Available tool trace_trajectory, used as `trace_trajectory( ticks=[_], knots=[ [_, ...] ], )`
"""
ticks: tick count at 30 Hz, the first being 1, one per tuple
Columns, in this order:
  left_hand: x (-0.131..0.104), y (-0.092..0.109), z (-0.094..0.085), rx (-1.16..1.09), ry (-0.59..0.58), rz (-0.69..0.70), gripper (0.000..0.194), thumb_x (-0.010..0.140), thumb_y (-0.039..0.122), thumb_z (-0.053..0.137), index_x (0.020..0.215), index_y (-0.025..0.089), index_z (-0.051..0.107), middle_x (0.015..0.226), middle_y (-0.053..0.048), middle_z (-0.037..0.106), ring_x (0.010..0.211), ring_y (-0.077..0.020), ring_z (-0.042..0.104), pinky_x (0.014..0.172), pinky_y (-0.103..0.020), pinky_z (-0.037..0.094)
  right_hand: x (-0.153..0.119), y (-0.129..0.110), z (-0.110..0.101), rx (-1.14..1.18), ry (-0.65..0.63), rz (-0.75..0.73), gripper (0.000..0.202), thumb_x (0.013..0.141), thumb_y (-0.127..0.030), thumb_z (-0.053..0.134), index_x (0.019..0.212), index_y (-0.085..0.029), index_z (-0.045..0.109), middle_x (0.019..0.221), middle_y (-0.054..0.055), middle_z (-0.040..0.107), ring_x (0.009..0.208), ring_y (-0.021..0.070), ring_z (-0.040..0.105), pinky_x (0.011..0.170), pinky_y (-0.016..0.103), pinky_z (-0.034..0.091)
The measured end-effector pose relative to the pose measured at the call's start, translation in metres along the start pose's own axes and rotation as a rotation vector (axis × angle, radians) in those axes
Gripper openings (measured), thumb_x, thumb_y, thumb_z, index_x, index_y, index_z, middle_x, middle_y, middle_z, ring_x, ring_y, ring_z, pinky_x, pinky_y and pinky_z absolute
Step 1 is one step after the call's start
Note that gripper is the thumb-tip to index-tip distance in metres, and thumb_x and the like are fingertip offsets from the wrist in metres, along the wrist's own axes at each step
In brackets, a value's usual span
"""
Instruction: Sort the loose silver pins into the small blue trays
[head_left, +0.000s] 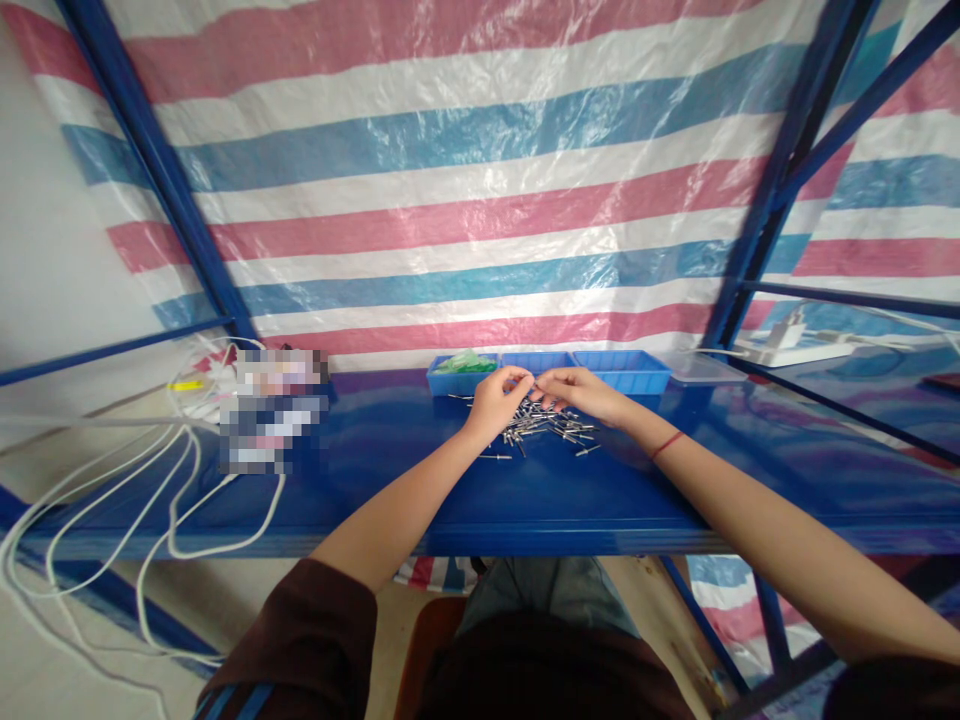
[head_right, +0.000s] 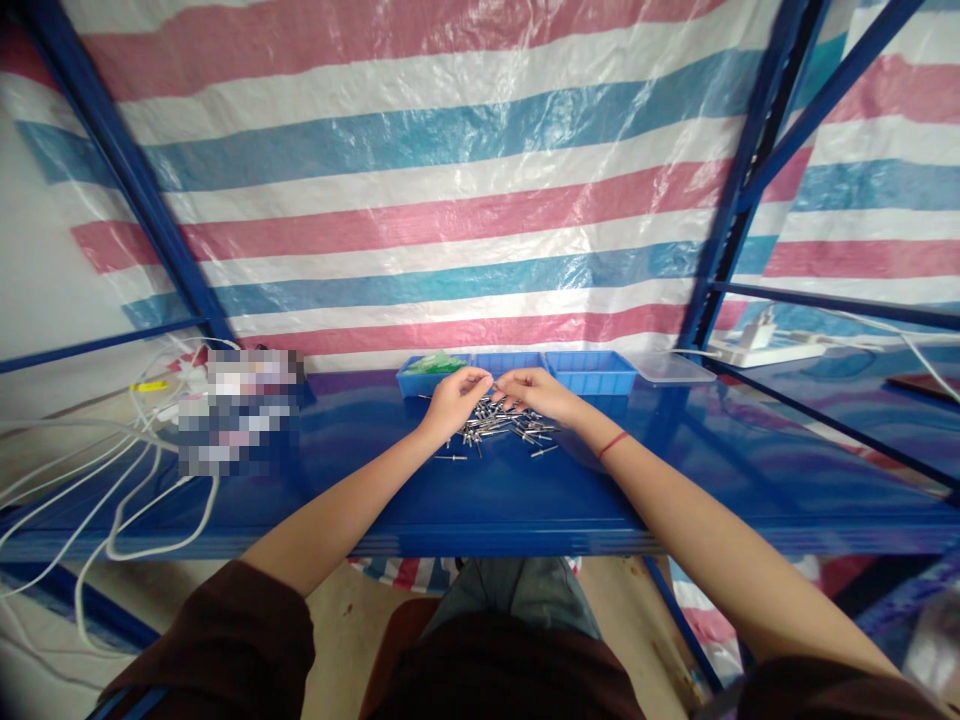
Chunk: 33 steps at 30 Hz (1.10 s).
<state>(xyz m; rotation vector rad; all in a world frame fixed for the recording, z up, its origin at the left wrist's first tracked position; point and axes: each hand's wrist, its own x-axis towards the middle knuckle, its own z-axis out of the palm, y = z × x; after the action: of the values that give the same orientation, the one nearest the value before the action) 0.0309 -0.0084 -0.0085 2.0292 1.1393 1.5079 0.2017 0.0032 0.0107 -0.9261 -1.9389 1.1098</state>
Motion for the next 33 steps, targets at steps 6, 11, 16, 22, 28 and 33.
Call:
trace_trajectory(
  ticks=[6, 11, 16, 22, 28, 33],
  knots=[
    [0.000, 0.001, -0.001, 0.007, 0.004, 0.007, 0.018, 0.081, 0.029, 0.055, 0.089, 0.017, 0.064, 0.090, -0.004, 0.068, 0.080, -0.0139, 0.062, 0.073, -0.025, 0.047, 0.000, 0.001, -0.002, 0.011, 0.039, -0.061, 0.030, 0.071, -0.045, 0.063, 0.084, -0.018, 0.061, 0.080, 0.005, 0.066, 0.064, 0.0117, 0.058, 0.057, 0.025, 0.046],
    [0.000, 0.002, -0.001, 0.018, 0.010, 0.002, 0.018, 0.081, 0.029, 0.055, 0.089, 0.017, 0.064, 0.090, -0.004, 0.068, 0.078, -0.0138, 0.062, 0.072, -0.025, 0.048, 0.002, 0.001, -0.002, -0.082, 0.163, -0.206, 0.032, 0.070, -0.046, 0.063, 0.084, -0.017, 0.058, 0.076, 0.004, 0.062, 0.069, 0.0147, 0.057, 0.059, 0.027, 0.046],
    [0.000, -0.001, -0.001, 0.085, -0.020, -0.029, 0.020, 0.082, 0.030, 0.053, 0.092, 0.017, 0.064, 0.091, -0.005, 0.068, 0.081, -0.0154, 0.062, 0.078, -0.028, 0.048, 0.005, 0.001, -0.003, -0.331, 0.311, -0.345, 0.028, 0.078, -0.045, 0.054, 0.083, -0.018, 0.060, 0.084, 0.006, 0.064, 0.076, 0.0173, 0.058, 0.067, 0.030, 0.046],
    [-0.003, -0.002, -0.003, 0.377, -0.199, 0.045, 0.028, 0.083, 0.029, 0.051, 0.106, 0.018, 0.062, 0.095, -0.006, 0.067, 0.087, -0.0179, 0.061, 0.084, -0.032, 0.046, 0.007, 0.020, -0.044, -0.680, 0.755, -0.267, 0.026, 0.083, -0.036, 0.046, 0.086, -0.016, 0.062, 0.087, 0.010, 0.065, 0.074, 0.0194, 0.058, 0.071, 0.033, 0.045],
    [-0.007, 0.002, -0.008, 0.735, -0.485, 0.035, 0.030, 0.081, 0.044, 0.049, 0.098, 0.027, 0.068, 0.101, -0.005, 0.062, 0.099, -0.0242, 0.055, 0.086, -0.039, 0.043, 0.004, 0.050, -0.083, -1.065, 0.824, 0.001, 0.043, 0.082, -0.046, 0.046, 0.106, -0.012, 0.060, 0.100, 0.018, 0.063, 0.095, 0.0316, 0.054, 0.080, 0.043, 0.041],
    [-0.008, 0.005, -0.009, 0.717, -0.527, 0.046, 0.030, 0.081, 0.047, 0.048, 0.094, 0.029, 0.069, 0.096, -0.004, 0.063, 0.094, -0.0226, 0.057, 0.083, -0.037, 0.042, 0.009, 0.042, -0.067, -1.006, 0.709, -0.115, 0.042, 0.084, -0.044, 0.043, 0.107, -0.012, 0.059, 0.093, 0.015, 0.065, 0.087, 0.0272, 0.058, 0.081, 0.039, 0.042]
  ],
)
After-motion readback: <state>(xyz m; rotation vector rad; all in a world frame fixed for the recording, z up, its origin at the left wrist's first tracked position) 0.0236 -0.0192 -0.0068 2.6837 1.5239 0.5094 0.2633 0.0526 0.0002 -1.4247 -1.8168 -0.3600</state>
